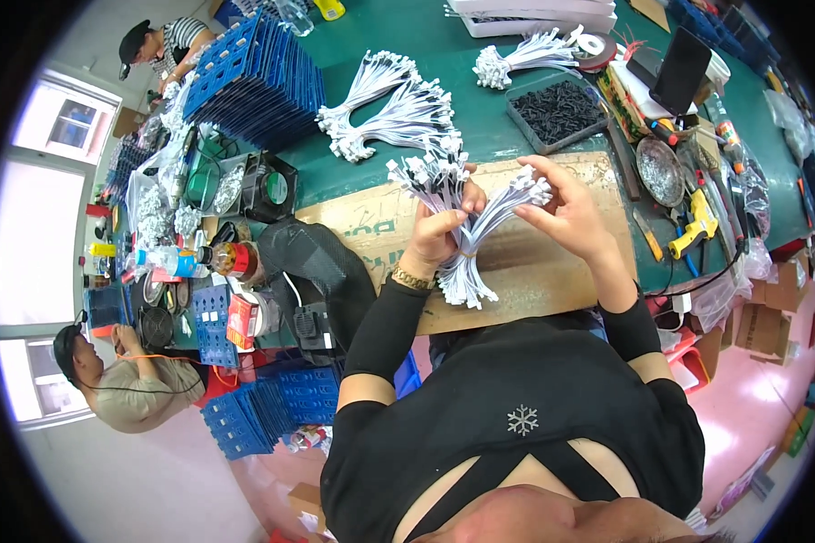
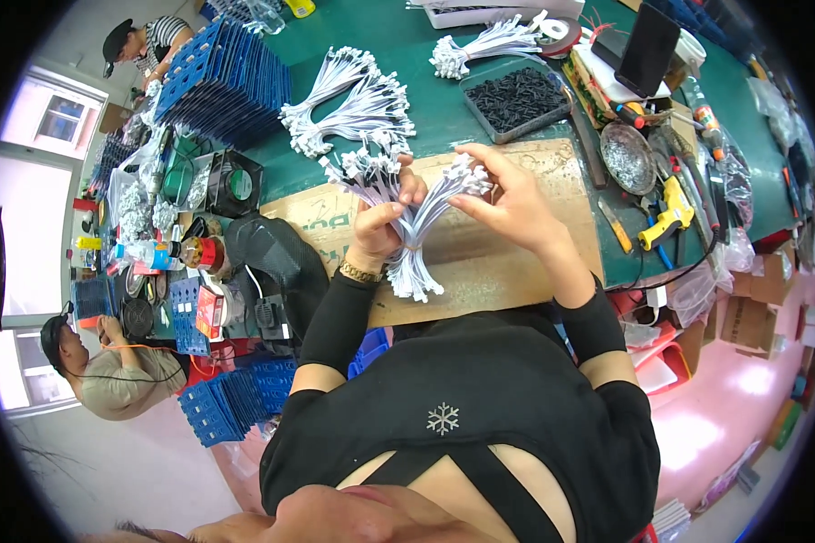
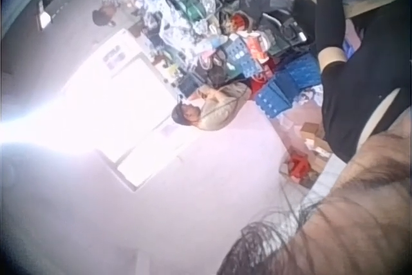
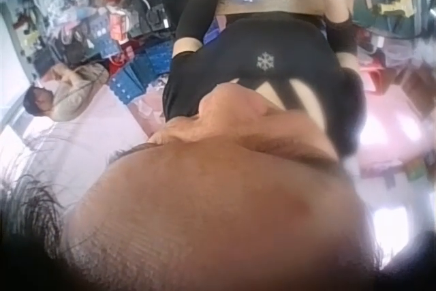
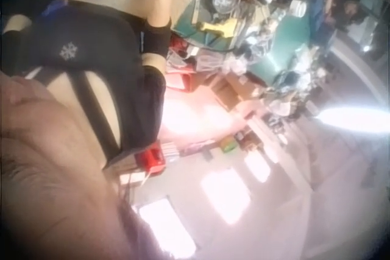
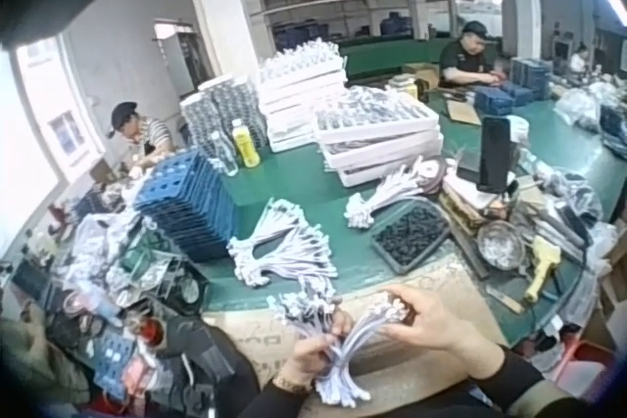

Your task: The person bundles groups of white wires by hand, securing them with black elastic rings at a factory workbench.

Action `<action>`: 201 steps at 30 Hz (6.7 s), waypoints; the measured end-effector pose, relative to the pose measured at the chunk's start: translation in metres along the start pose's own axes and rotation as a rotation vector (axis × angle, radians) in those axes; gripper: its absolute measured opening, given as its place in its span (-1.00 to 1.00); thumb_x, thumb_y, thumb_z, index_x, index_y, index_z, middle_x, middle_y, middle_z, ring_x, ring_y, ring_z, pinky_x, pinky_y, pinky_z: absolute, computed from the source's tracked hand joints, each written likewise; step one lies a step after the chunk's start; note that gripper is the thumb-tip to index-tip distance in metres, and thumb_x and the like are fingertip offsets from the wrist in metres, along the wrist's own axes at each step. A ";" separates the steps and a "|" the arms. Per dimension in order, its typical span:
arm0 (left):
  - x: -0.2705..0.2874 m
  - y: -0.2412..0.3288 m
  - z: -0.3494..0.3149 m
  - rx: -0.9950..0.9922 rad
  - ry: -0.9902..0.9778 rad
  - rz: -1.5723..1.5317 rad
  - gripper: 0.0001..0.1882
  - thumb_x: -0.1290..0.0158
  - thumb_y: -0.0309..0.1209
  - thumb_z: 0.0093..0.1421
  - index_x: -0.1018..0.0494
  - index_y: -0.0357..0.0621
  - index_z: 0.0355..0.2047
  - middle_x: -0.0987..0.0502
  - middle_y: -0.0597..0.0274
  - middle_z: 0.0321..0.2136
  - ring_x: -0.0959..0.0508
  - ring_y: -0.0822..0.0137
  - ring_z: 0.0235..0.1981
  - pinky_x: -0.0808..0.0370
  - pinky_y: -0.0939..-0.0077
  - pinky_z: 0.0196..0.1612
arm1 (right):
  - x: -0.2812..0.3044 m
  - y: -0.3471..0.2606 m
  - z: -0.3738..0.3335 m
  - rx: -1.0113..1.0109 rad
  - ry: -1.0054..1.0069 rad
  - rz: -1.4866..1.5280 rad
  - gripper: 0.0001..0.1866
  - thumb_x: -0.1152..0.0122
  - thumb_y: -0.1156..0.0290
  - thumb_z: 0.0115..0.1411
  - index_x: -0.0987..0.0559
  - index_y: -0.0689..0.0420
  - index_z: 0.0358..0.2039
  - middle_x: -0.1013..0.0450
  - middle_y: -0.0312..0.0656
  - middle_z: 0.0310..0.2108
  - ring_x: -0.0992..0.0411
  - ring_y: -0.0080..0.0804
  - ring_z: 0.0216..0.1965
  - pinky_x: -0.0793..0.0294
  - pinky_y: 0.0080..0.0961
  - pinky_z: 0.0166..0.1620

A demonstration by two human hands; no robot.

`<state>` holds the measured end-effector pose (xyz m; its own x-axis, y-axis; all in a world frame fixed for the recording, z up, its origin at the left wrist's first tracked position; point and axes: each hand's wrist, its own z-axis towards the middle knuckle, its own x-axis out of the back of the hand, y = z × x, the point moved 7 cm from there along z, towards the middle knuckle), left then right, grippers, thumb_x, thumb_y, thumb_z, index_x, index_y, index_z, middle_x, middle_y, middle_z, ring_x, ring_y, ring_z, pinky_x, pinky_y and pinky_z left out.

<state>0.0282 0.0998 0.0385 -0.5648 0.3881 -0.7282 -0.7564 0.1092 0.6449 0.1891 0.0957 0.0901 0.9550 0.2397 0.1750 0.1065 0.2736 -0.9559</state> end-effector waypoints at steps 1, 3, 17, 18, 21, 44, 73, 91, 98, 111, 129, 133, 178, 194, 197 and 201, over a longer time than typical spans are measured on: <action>0.003 -0.001 0.001 0.029 0.044 0.048 -0.45 -0.06 -0.52 -0.12 -0.29 -0.24 -0.03 -0.33 0.27 -0.48 -0.35 0.29 -0.29 -0.32 0.44 -0.15 | 0.000 0.000 0.004 0.007 -0.013 -0.075 -0.44 -0.34 0.44 -0.04 -0.39 0.17 0.01 -0.43 -0.22 -0.31 -0.36 -0.63 -0.43 -0.37 -0.68 -0.42; 0.004 0.000 -0.002 0.081 0.068 0.070 -0.61 -0.08 -0.53 -0.07 -0.33 -0.21 -0.17 -0.37 0.26 -0.43 -0.38 0.32 -0.28 -0.35 0.47 -0.15 | -0.004 -0.001 0.010 0.014 -0.019 -0.165 -0.46 -0.32 0.48 -0.02 -0.40 0.18 0.01 -0.43 -0.21 -0.33 -0.36 -0.63 -0.44 -0.38 -0.66 -0.41; 0.020 -0.002 -0.006 0.066 0.397 0.135 -0.62 -0.16 -0.59 0.00 -0.34 -0.19 -0.15 -0.43 0.32 -0.32 -0.44 0.47 -0.32 -0.39 0.65 -0.24 | -0.017 -0.011 0.026 0.203 0.093 -0.250 -0.56 -0.36 0.51 -0.07 -0.51 0.17 -0.11 -0.47 -0.26 -0.44 -0.31 -0.69 -0.58 -0.29 -0.70 -0.53; 0.018 -0.001 -0.005 0.063 0.369 0.136 -0.69 -0.12 -0.57 0.04 -0.36 -0.22 -0.18 -0.44 0.30 -0.34 -0.46 0.47 -0.34 -0.42 0.64 -0.25 | -0.017 -0.012 0.025 0.244 0.116 -0.286 -0.56 -0.36 0.51 -0.08 -0.51 0.17 -0.11 -0.47 -0.24 -0.46 -0.31 -0.68 -0.59 -0.30 -0.68 -0.54; 0.024 -0.007 -0.002 0.049 0.273 0.140 -0.78 -0.07 -0.52 0.10 -0.38 -0.25 -0.22 -0.46 0.28 -0.36 -0.48 0.45 -0.33 -0.43 0.64 -0.27 | -0.018 -0.012 0.025 0.291 0.146 -0.359 -0.55 -0.36 0.51 -0.09 -0.51 0.18 -0.12 -0.47 -0.20 -0.48 -0.31 -0.63 -0.62 -0.30 -0.66 -0.55; 0.011 0.002 -0.002 0.198 0.212 0.128 -0.84 -0.11 -0.51 0.01 -0.37 -0.17 -0.39 -0.45 0.18 -0.25 -0.46 0.37 -0.20 -0.38 0.47 -0.10 | -0.012 -0.068 0.006 0.538 0.123 -0.391 -0.63 -0.28 0.69 -0.20 -0.55 0.22 -0.27 -0.50 -0.11 -0.43 -0.45 -0.26 -0.47 -0.42 -0.50 -0.39; -0.028 -0.004 0.006 -0.038 -0.033 0.325 -0.78 0.00 -0.58 0.04 -0.21 -0.09 -0.34 -0.45 0.12 -0.36 -0.42 0.39 -0.30 -0.37 0.52 -0.17 | -0.010 -0.051 -0.049 0.918 -0.158 -0.401 -0.63 -0.22 0.51 -0.13 -0.59 -0.04 -0.23 -0.46 -0.29 -0.36 -0.40 -0.44 -0.54 -0.39 -0.58 -0.51; -0.027 -0.011 0.007 0.032 0.022 0.222 -0.61 -0.17 -0.21 0.00 -0.27 -0.14 -0.30 -0.35 0.23 -0.42 -0.34 0.38 -0.33 -0.29 0.53 -0.23 | -0.007 -0.069 -0.019 0.940 -0.110 -0.379 -0.74 -0.22 0.45 -0.15 -0.63 -0.02 -0.35 -0.51 -0.37 -0.38 -0.35 -0.45 -0.48 -0.26 -0.51 -0.39; -0.023 -0.006 0.006 -0.107 -0.083 0.241 -0.59 -0.11 -0.02 0.09 -0.32 -0.10 -0.39 -0.26 0.31 -0.57 -0.26 0.37 -0.44 -0.21 0.47 -0.31 | -0.006 -0.066 -0.018 0.990 -0.117 -0.298 -0.75 -0.20 0.52 -0.18 -0.60 0.06 -0.39 -0.48 -0.32 -0.39 -0.38 -0.39 -0.43 -0.33 -0.46 -0.37; -0.024 0.002 0.000 -0.081 -0.019 0.010 -0.69 -0.03 -0.18 0.18 -0.32 -0.20 -0.39 -0.33 0.19 -0.53 -0.28 0.35 -0.45 -0.24 0.47 -0.33 | -0.006 -0.058 -0.009 0.901 -0.225 -0.113 -0.70 -0.19 0.59 -0.21 -0.59 0.17 -0.35 -0.51 -0.24 -0.38 -0.40 -0.28 -0.42 -0.40 -0.42 -0.37; -0.009 0.020 -0.002 -0.253 0.013 0.260 -0.79 -0.06 -0.28 0.17 -0.34 -0.14 -0.33 -0.25 0.32 -0.55 -0.25 0.40 -0.44 -0.29 0.42 -0.23 | 0.059 0.120 0.144 -0.030 -0.102 -0.960 -0.83 -0.26 0.37 -0.11 -0.62 0.15 -0.47 -0.50 -0.03 -0.48 -0.48 -0.10 -0.37 -0.45 -0.32 -0.24; -0.003 0.017 -0.001 -0.212 0.059 0.244 -0.73 -0.16 -0.26 0.09 -0.35 -0.14 -0.38 -0.38 0.24 -0.52 -0.34 0.38 -0.44 -0.29 0.50 -0.34 | 0.068 0.111 0.138 -0.025 -0.055 -1.002 -0.88 -0.21 0.35 -0.06 -0.62 0.08 -0.50 -0.51 -0.08 -0.46 -0.48 -0.12 -0.34 -0.45 -0.26 -0.24; -0.001 0.013 -0.004 -0.221 0.123 0.073 -0.72 -0.13 -0.25 0.09 -0.40 -0.21 -0.38 -0.37 0.29 -0.66 -0.30 0.40 -0.52 -0.25 0.52 -0.38 | -0.035 -0.016 0.058 0.123 0.070 0.664 -0.33 -0.17 0.71 0.04 -0.12 0.24 0.14 -0.45 -0.15 -0.35 -0.40 -0.62 -0.34 -0.38 -0.75 -0.27; -0.004 0.012 -0.002 -0.222 -0.059 0.043 -0.78 0.02 -0.32 0.20 -0.38 -0.14 -0.18 -0.37 0.37 -0.59 -0.25 0.45 -0.49 -0.17 0.44 -0.28 | -0.036 -0.016 0.059 0.189 0.092 0.643 -0.30 -0.16 0.71 0.05 -0.04 0.19 0.15 -0.44 -0.16 -0.36 -0.33 -0.76 -0.50 -0.29 -0.86 -0.43; 0.000 0.012 -0.003 -0.207 0.068 0.037 -0.73 -0.12 -0.25 0.10 -0.40 -0.20 -0.35 -0.36 0.30 -0.65 -0.28 0.39 -0.51 -0.25 0.54 -0.42 | -0.038 -0.016 0.058 0.180 0.070 0.626 -0.29 -0.14 0.71 0.06 -0.02 0.18 0.16 -0.44 -0.15 -0.36 -0.35 -0.73 -0.52 -0.32 -0.82 -0.44; 0.001 0.011 -0.005 -0.208 0.086 0.049 -0.73 -0.12 -0.26 0.10 -0.40 -0.21 -0.35 -0.37 0.29 -0.65 -0.32 0.37 -0.49 -0.28 0.53 -0.37 | -0.044 -0.014 0.057 0.081 0.013 0.725 -0.23 -0.15 0.72 0.05 0.03 0.20 0.20 -0.44 -0.12 -0.35 -0.41 -0.61 -0.36 -0.39 -0.71 -0.26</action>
<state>0.0177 0.0972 0.0439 -0.6218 0.3079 -0.7202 -0.7742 -0.1025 0.6246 0.1294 0.1343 0.1090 0.7811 0.3757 -0.4988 -0.5742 0.1182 -0.8101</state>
